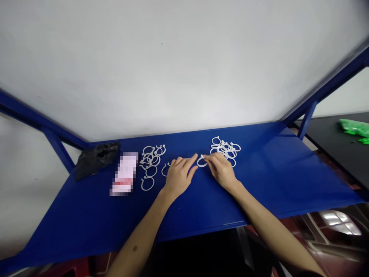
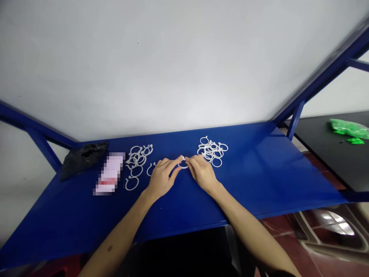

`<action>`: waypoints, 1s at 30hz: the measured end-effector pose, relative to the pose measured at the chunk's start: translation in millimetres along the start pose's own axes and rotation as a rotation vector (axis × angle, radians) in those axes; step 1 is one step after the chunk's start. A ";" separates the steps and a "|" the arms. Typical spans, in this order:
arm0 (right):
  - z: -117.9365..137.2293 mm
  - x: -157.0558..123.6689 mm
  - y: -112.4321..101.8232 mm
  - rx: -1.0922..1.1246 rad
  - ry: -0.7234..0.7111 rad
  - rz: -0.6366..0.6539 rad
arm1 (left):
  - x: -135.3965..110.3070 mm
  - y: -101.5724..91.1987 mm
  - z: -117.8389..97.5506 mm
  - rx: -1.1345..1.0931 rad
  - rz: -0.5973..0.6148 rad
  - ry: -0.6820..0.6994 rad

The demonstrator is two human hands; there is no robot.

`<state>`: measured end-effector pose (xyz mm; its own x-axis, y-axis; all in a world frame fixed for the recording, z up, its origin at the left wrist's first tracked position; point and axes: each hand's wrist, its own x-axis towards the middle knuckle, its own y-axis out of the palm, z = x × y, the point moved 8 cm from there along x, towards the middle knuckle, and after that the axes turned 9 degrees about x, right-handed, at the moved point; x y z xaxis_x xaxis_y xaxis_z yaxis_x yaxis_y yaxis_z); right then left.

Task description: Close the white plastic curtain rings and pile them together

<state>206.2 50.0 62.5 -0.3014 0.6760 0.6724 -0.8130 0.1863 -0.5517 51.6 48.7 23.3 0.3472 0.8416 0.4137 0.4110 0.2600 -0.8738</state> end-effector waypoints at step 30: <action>-156.8 5.3 -80.2 -0.141 0.404 -0.130 | -0.8 -21.1 46.3 0.458 -0.009 -0.230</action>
<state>348.0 150.4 32.9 0.0405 0.8597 0.5092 -0.7467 0.3647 -0.5563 3.6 64.6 29.6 0.1297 0.9073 0.4000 -0.0161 0.4052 -0.9141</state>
